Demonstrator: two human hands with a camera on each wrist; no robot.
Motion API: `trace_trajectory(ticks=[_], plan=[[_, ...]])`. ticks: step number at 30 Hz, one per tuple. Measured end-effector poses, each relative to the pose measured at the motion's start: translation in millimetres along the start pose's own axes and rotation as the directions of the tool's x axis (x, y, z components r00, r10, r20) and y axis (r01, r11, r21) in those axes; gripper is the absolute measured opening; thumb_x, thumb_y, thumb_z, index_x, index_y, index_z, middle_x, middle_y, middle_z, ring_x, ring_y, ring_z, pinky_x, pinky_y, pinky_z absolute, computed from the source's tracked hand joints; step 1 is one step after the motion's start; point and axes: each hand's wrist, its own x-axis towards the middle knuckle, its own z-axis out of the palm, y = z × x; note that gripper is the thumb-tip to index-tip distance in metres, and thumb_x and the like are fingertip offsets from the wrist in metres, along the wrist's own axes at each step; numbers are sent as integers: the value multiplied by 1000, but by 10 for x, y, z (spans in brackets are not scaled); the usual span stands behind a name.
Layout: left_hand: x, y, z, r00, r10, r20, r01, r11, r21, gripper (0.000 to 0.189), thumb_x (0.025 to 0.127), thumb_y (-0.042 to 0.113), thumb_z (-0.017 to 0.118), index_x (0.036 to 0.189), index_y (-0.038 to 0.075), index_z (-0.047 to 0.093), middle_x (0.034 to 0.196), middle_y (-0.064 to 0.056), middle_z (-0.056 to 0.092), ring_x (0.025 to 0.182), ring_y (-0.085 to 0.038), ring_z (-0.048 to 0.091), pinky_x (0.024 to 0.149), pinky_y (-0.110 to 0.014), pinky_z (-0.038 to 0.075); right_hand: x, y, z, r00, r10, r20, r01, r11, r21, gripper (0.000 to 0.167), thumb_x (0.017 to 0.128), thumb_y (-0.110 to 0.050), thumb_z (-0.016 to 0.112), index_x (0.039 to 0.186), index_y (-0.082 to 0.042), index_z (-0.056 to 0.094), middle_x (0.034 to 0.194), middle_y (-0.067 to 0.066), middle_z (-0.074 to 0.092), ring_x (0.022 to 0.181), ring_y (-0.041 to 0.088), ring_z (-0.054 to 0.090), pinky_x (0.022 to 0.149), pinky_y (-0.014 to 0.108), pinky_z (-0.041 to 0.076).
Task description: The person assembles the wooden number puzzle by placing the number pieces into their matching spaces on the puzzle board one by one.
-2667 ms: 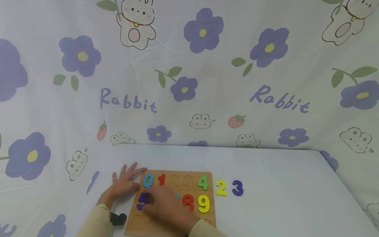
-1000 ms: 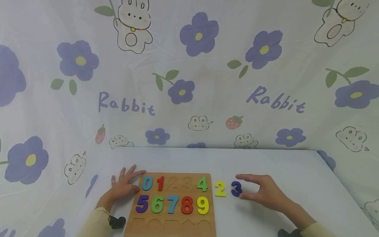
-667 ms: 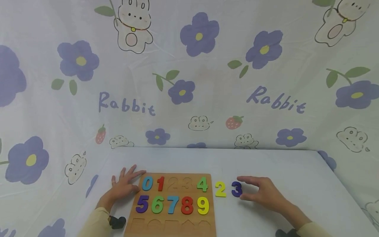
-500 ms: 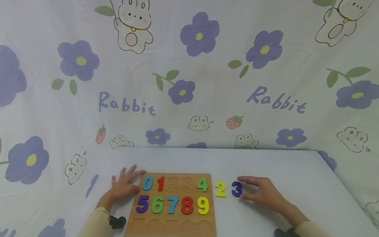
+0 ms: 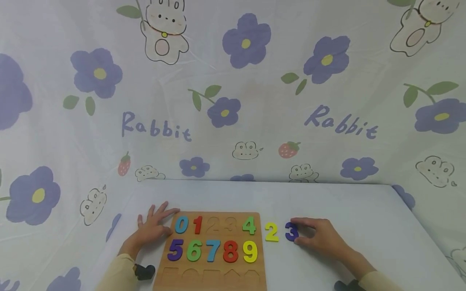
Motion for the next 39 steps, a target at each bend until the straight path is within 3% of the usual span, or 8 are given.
trace_trajectory(ticks=[25,33,39], plan=[[3,-42,4,999,34,-16,-35,999,-35,76,82,17,72,157,24,61,181,-26,16,162,-65,-10,116,-87,-24,33,35,-5,1000,-2,5,2,1000,1,58,84,-22,95,138,-18,77,139,0,78,135,30,72,113,54,56],[32,-76,1,999,32,-9,-32,999,-28,76,83,17,72,158,24,60,182,-24,15,163,-64,-12,117,-86,-24,105,-108,-123,999,-52,-7,52,999,-5,56,86,-22,94,139,-17,77,138,-1,78,129,29,75,110,55,59],[26,-77,9,998,48,-33,-50,997,-52,75,81,22,73,155,28,63,181,-24,18,163,-64,-9,117,-87,-21,209,-359,-194,992,-125,-34,124,992,-31,56,87,-25,94,140,-20,76,137,-4,79,129,28,75,107,54,61]])
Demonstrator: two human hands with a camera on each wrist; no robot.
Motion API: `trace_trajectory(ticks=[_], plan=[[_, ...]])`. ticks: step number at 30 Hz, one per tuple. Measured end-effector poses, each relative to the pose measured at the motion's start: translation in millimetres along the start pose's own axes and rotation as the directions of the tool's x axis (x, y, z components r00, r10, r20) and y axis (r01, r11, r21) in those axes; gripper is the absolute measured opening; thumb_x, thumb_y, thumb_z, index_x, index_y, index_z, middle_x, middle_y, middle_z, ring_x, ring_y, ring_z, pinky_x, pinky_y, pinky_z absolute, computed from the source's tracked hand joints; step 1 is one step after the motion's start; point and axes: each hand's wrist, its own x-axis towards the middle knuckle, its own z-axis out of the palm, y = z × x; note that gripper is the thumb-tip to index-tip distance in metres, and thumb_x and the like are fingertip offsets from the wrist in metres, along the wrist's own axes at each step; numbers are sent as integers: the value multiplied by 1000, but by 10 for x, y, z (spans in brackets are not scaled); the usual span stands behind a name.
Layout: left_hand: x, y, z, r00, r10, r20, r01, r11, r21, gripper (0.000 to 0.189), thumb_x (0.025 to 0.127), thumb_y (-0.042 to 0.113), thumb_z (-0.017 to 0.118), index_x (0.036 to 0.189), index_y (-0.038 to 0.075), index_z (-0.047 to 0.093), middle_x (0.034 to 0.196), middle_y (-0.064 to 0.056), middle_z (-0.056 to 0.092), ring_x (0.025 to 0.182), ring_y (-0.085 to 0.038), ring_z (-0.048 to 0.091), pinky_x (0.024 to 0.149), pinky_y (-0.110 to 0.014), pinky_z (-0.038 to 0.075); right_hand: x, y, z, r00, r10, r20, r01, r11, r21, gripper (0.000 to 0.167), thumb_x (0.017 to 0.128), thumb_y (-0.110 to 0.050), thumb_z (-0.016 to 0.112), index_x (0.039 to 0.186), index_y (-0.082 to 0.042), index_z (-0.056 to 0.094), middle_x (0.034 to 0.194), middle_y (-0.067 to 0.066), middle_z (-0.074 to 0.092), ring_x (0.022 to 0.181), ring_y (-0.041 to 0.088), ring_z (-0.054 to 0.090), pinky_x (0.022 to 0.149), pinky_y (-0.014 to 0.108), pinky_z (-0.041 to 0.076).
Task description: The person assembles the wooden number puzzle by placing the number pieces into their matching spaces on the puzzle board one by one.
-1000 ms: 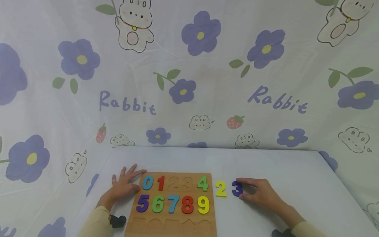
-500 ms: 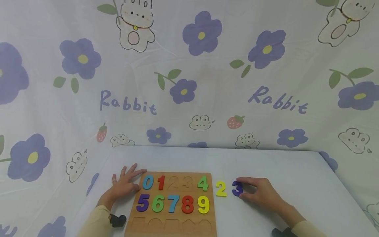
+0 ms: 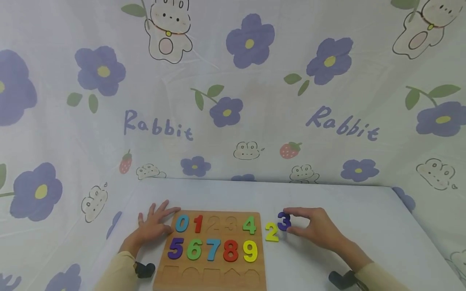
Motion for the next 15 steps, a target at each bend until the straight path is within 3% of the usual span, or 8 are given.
trace_trajectory(ticks=[9,15], plan=[[-16,73,-22,998,-51,32,50,998,43,77,83,16,73,159,24,59,183,-23,14,164,-63,-12,117,-86,-23,301,-440,-12,995,-99,14,99,995,10,56,89,-27,92,142,-22,75,137,-4,79,128,27,75,107,53,62],[-25,101,-17,999,-43,32,41,998,45,78,83,16,74,159,22,59,182,-25,15,163,-64,-11,117,-88,-20,492,-704,54,989,-141,39,139,989,45,54,91,-30,91,142,-23,75,135,-7,79,130,25,74,108,51,61]])
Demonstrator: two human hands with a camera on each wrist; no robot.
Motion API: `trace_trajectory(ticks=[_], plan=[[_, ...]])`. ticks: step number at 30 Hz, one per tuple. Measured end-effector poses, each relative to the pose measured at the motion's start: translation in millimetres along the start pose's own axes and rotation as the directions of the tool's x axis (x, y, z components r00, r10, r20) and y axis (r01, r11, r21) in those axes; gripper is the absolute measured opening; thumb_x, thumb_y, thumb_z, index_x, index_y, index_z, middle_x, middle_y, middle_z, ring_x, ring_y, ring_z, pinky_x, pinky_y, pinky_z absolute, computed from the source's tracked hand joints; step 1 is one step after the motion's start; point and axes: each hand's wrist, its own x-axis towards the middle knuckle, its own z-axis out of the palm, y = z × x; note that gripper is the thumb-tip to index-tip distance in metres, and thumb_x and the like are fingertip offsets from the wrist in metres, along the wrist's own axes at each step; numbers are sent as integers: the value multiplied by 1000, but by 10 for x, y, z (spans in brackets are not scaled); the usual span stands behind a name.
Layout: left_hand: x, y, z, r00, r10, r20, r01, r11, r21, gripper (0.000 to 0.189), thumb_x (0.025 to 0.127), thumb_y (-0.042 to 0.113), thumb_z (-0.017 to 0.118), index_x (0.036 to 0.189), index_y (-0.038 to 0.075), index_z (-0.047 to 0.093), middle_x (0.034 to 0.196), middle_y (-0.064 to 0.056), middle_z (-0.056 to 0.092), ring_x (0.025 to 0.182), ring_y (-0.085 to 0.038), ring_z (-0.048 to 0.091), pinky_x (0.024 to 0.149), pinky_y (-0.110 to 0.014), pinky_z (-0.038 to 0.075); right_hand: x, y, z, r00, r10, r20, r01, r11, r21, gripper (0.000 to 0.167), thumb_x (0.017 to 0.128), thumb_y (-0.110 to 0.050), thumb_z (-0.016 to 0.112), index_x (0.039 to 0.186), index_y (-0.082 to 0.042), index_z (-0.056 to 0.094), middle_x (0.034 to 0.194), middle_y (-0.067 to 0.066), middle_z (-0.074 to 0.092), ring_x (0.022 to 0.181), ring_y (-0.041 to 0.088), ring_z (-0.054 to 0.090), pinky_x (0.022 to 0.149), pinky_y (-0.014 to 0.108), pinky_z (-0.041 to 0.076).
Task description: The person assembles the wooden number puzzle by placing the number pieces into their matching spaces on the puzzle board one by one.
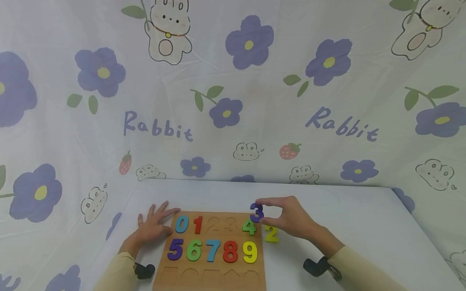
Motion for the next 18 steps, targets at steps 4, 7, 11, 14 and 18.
trace_trajectory(ticks=[4,7,11,14,18], plan=[[4,-4,3,1000,0,-2,0,1000,-2,78,83,16,73,159,22,59,182,-25,14,164,-64,-11,117,-88,-20,128,-108,75,999,-27,23,26,999,31,52,93,-28,89,142,-22,75,135,-6,79,130,25,74,108,51,62],[3,-2,3,1000,-2,-1,2,1000,0,78,84,15,73,159,22,58,182,-25,14,164,-63,-11,117,-87,-21,210,-149,154,999,-33,33,31,998,56,51,93,-26,88,143,-21,75,135,-5,79,130,27,74,108,51,61],[-10,19,-4,1000,-6,1,6,1000,-2,77,84,15,73,159,23,58,182,-24,14,164,-63,-12,118,-87,-21,300,-171,288,998,-29,47,25,996,87,50,94,-27,88,143,-20,75,135,-5,79,131,27,73,110,51,60],[-14,29,-6,1000,-8,-1,8,1000,-4,77,84,15,73,159,23,59,182,-24,14,164,-63,-12,118,-87,-21,355,-175,399,998,-24,61,18,994,108,49,95,-27,87,142,-20,75,135,-5,80,132,26,73,111,52,60],[-2,11,6,1000,-11,-2,11,1000,1,77,84,15,73,159,23,59,182,-24,14,164,-63,-11,118,-87,-21,411,-172,533,995,-30,90,17,990,139,49,95,-25,87,142,-16,75,135,-3,80,133,27,73,113,53,58]])
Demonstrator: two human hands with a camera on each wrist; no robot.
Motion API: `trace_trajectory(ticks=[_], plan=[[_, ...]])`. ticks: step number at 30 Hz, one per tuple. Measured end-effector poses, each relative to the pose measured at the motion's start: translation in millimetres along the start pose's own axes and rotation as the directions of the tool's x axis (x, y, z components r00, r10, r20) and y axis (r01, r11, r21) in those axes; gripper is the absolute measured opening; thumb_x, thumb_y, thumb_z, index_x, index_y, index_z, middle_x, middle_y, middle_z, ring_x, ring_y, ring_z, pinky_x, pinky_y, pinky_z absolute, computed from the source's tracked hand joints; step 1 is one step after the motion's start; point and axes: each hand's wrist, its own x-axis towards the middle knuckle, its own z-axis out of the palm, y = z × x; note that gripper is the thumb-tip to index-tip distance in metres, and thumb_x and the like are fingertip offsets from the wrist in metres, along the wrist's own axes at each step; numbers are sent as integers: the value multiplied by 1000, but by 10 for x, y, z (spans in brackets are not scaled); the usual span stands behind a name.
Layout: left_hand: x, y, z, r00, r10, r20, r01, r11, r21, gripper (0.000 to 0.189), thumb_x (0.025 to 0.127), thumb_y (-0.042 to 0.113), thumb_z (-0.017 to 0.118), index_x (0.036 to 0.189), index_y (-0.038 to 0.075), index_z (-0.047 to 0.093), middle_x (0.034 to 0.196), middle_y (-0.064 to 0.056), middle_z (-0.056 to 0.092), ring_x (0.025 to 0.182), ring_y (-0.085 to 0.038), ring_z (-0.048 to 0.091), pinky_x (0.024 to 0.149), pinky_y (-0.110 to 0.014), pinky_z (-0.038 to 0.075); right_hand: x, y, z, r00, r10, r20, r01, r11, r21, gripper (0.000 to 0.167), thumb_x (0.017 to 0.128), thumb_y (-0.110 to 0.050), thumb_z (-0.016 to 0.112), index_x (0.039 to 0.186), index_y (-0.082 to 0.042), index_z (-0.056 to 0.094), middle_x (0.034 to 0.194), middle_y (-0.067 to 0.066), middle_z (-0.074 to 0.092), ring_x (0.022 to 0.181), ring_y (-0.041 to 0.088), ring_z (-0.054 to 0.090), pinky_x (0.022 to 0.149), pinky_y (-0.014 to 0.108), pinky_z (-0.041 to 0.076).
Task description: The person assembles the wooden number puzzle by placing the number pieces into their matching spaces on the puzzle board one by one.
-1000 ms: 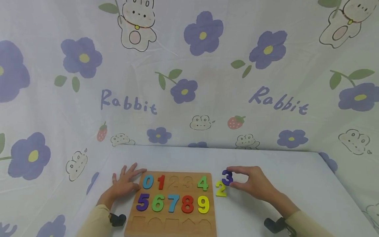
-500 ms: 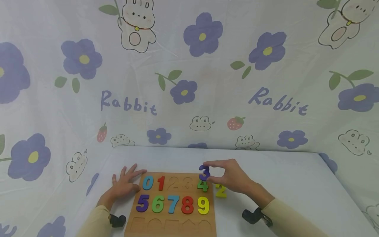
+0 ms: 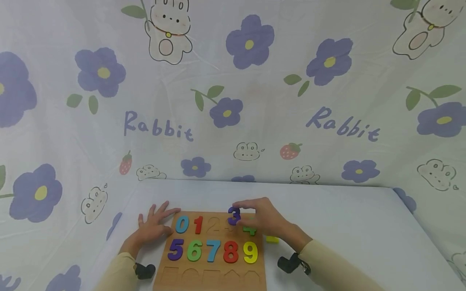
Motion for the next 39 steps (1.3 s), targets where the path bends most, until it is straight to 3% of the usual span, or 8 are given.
trace_trajectory(ticks=[7,18,29,39], plan=[[13,-20,17,1000,0,3,0,1000,-3,78,83,15,74,159,24,59,183,-24,14,164,-62,-12,118,-87,-21,52,40,163,994,78,79,-81,996,34,49,96,-24,86,143,-19,74,138,-1,78,137,29,70,116,54,55],[11,-13,7,1000,4,1,-4,1000,1,77,84,15,74,159,24,59,183,-24,14,164,-63,-11,118,-87,-21,33,147,329,991,68,117,-70,997,16,45,98,-24,84,141,-14,75,136,1,79,132,26,72,115,51,57],[34,-53,17,1000,5,7,-5,1000,-5,77,83,16,74,159,24,59,183,-23,14,164,-63,-12,118,-87,-22,48,221,484,987,117,114,-111,992,-55,46,99,-28,83,143,-21,74,134,-6,79,121,14,72,113,44,58],[40,-72,15,1000,10,4,-10,1000,4,78,83,17,74,159,25,58,183,-23,14,164,-63,-12,118,-87,-21,51,147,490,988,108,109,-95,989,-117,49,98,-29,84,145,-20,73,134,-4,79,119,15,73,110,42,60]])
